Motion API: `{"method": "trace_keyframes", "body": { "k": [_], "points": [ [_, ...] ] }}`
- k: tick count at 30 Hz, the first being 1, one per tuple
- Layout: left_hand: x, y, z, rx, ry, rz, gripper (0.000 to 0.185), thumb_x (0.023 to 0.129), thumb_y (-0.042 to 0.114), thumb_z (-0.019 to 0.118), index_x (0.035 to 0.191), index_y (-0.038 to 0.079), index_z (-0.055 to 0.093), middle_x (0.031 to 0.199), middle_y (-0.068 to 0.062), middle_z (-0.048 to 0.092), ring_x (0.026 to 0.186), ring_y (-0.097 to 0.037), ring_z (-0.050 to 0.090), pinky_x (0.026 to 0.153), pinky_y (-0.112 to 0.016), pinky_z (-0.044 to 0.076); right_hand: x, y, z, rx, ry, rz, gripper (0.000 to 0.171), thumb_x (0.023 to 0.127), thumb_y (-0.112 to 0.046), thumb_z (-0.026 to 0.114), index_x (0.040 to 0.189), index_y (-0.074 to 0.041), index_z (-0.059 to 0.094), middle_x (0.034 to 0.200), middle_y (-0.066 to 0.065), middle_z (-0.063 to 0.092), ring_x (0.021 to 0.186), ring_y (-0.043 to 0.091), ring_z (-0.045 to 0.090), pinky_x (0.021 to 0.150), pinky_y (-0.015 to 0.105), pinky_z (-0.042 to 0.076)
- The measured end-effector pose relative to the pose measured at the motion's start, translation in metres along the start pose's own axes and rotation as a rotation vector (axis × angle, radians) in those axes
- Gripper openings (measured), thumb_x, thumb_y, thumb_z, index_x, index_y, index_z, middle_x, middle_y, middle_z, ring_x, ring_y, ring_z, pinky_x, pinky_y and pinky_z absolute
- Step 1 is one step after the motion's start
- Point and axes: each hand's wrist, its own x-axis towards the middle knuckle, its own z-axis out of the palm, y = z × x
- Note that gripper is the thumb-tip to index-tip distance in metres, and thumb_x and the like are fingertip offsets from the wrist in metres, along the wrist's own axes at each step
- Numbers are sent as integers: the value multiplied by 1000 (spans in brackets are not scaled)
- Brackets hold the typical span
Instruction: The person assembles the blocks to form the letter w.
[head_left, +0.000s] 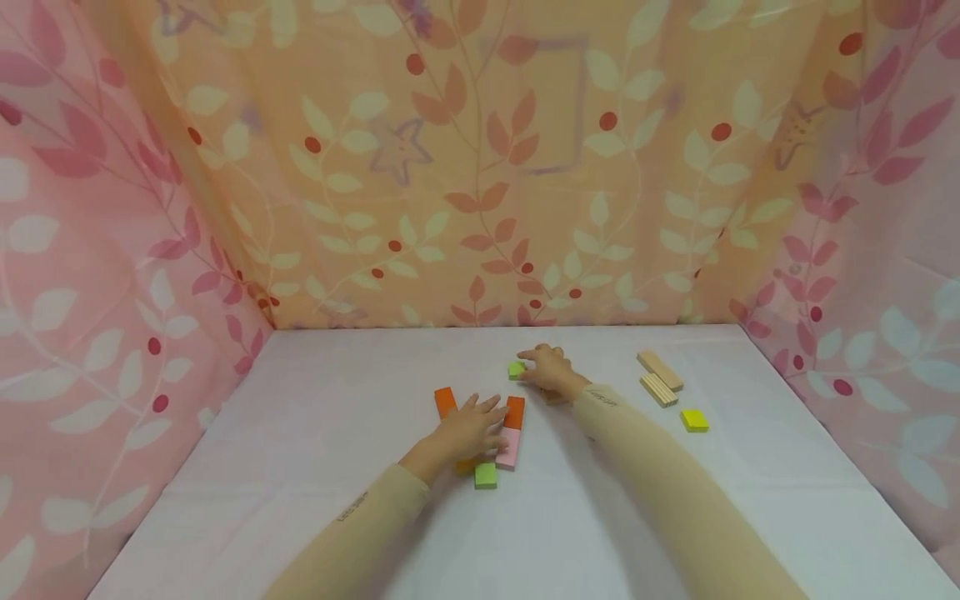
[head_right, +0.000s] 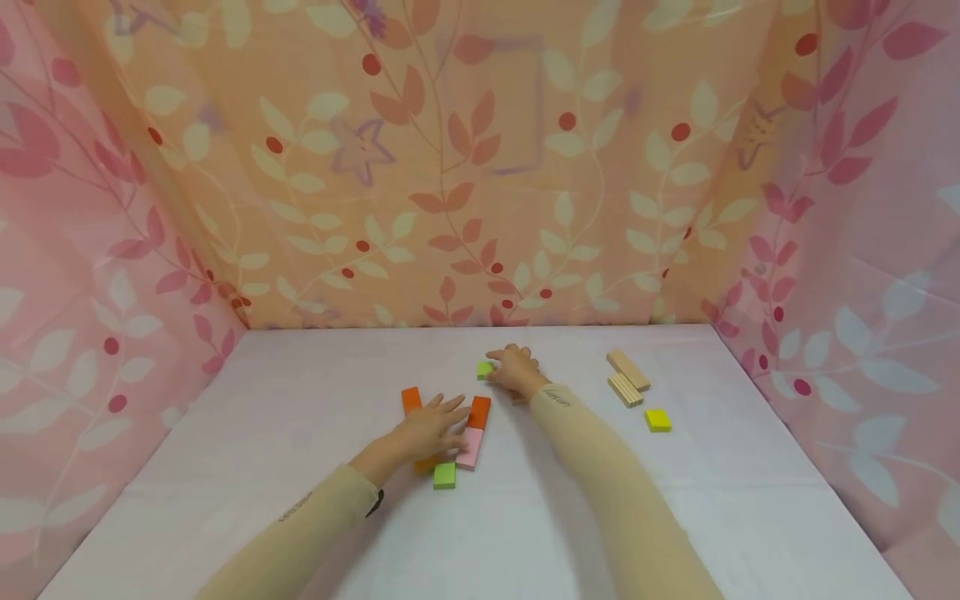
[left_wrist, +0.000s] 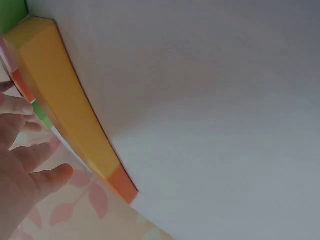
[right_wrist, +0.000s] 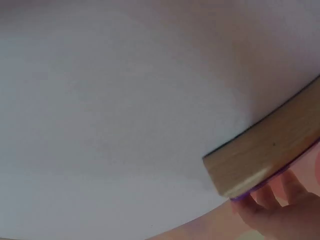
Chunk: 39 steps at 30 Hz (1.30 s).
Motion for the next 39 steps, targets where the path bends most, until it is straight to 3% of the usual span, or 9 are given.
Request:
{"method": "trace_keyframes", "body": {
  "k": [7,14,25,39],
  "points": [
    [6,14,1,6,-54,-1,63,94,48,55,150,21,40,158,0,28,144,-39,21,106,-65,26,1,-1,7,-26,-12,10,46,88,-28,73,128,-10,64,129,20,51,112,37,44,90,54,38],
    [9,21,1,24,-57,-10,62,93,47,58,148,23,44,156,2,33,145,-35,20,108,-64,24,-12,8,-8,-58,14,-41,45,83,-28,78,123,-8,67,142,27,42,126,47,35,94,63,32],
    [9,21,5,42,-57,-22,60,92,47,59,146,23,47,155,3,35,145,-32,21,110,-62,23,-33,8,-11,-61,-89,-56,40,80,-23,81,116,-10,71,142,25,42,128,51,33,94,73,27],
    [9,21,6,37,-60,-40,60,91,47,60,146,24,48,155,4,34,145,-31,22,109,-62,23,-40,8,-11,-55,-94,-23,38,80,-21,80,115,-11,71,141,23,45,129,48,33,95,72,25]
  ]
}}
